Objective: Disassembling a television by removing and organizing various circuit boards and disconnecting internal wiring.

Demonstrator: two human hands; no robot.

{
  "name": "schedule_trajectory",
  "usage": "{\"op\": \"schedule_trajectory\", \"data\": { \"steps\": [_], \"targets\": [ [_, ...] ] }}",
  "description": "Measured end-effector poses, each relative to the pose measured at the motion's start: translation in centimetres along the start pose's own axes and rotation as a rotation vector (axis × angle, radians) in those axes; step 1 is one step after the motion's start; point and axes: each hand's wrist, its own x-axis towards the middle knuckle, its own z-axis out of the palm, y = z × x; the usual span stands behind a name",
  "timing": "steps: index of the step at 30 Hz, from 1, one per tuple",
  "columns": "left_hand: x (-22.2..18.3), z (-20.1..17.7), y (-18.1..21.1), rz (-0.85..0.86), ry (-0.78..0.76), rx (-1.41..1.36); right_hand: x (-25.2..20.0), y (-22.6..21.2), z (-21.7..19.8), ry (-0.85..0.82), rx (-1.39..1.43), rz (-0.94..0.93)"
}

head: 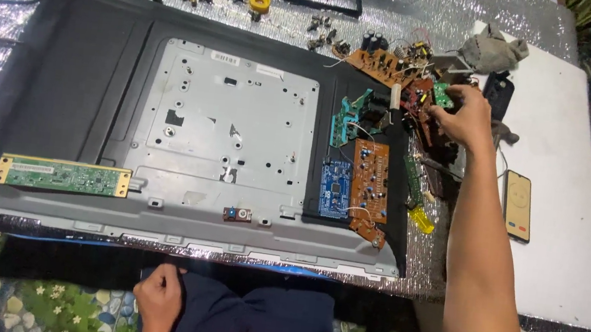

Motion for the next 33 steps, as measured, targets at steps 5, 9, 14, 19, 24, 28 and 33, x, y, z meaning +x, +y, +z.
{"op": "schedule_trajectory", "data": {
  "steps": [5,9,14,19,24,28,33],
  "targets": [
    [-1.1,0.6,-0.7,0.144,0.166,0.129,0.8,-3.0,-2.1,-0.02,0.044,0.131],
    [-0.5,-0.1,-2.3,0.358,0.219,0.131,3.4,-0.2,-2.0,0.264,0.072,-0.053],
    [0.9,-4.5,2.1,0.342,0.355,0.009,7.6,2.4,-1.7,-0.05,-0.07,0.147],
    [3.1,-10.3,8.4,0.433,0.539,0.242,8.8,5.7,0.8,-0.194,-0.179,0.056],
    [8.6,-14.3,10.5,0.533,0.714,0.283,8.2,4.9,-0.8,-0.082,-0.166,0.101],
    [12.8,-16.4,9.5,0.533,0.691,0.338,7.3,2.2,-3.9,-0.023,0.116,0.127],
    [16.4,-14.6,5.6,0.494,0.612,0.341,6.5,1.4,-6.8,-0.068,0.252,0.105]
  ]
}}
